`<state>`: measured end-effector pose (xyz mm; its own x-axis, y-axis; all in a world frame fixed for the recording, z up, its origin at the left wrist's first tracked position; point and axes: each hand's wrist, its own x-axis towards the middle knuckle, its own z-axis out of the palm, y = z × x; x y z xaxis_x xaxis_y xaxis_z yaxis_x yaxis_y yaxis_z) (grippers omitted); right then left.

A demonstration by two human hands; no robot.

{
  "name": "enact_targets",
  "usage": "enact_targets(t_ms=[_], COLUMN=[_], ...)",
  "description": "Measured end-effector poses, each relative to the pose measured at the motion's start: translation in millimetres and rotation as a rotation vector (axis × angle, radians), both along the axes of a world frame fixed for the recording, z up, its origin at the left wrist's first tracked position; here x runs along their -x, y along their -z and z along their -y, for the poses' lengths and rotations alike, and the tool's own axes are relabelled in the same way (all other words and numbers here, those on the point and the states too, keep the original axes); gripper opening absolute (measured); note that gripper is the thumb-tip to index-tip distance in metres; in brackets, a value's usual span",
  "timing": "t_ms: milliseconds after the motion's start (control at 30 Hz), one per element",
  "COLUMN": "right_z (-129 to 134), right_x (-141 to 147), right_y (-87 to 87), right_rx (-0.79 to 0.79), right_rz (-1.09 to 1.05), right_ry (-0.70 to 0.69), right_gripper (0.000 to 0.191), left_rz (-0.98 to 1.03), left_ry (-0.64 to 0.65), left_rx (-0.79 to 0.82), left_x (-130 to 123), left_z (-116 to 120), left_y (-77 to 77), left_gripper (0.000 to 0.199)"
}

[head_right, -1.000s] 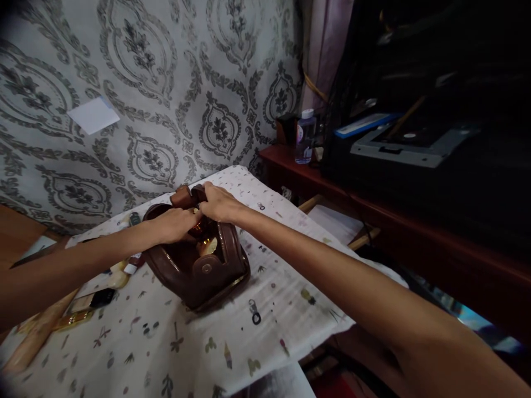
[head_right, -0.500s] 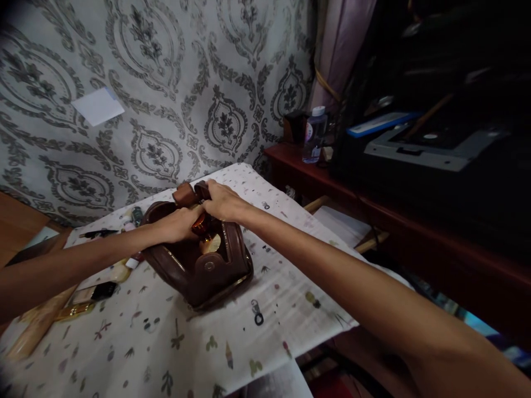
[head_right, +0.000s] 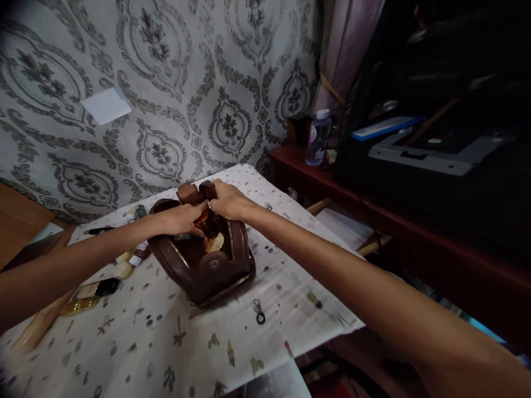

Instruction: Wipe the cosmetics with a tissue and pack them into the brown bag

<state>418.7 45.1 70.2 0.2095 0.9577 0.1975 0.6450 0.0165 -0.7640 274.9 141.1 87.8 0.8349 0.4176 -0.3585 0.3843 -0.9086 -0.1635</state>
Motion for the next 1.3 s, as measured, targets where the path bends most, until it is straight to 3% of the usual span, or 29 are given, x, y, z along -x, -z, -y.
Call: enact_targets(t_ms=[100,233,567,900,1033,1133,1200,1300], right_z=[1.0,1.3,1.8,2.3,2.3,0.9,-0.5,-2.3], right_x=[-1.2,-1.7,-2.6,-2.0,-1.6,-1.4,-1.1,-1.3], right_y=[-1.1,-1.8,-2.7,-4.8,-3.3,-1.5,-0.1,2.4], right_rx=[0.011,0.009,0.009,0.024,0.008,0.001,0.001,0.000], right_rz=[0.016,0.037,0.072,0.096,0.040,-0.013,-0.040,-0.067], right_ry=[-0.005,-0.014,-0.015,-0.003,-0.001,-0.018,-0.013,-0.006], right_gripper=[0.051,0.047,0.050,0.049,0.048,0.044,0.043,0.044], left_rz=[-0.028,0.014,-0.020,-0.008,0.059,-0.038,-0.141,-0.163], left_ry=[-0.031,-0.164,-0.245,-0.256,-0.197,-0.037,0.101,0.234], left_rx=[0.018,-0.114,-0.204,-0.281,-0.350,-0.312,-0.230,-0.189], left_x=[0.0,-0.2,-18.7,-18.1,-12.3,-7.3,-5.5,-5.5], left_z=[-2.4,-10.7,-19.3,-9.6,2.2,11.0,13.3,10.6], left_y=[-13.0,-23.2,-8.2,-10.8,-22.3,-29.5,-27.1,-12.7], left_gripper=[0.068,0.060,0.064,0.074,0.065,0.040,0.034,0.043])
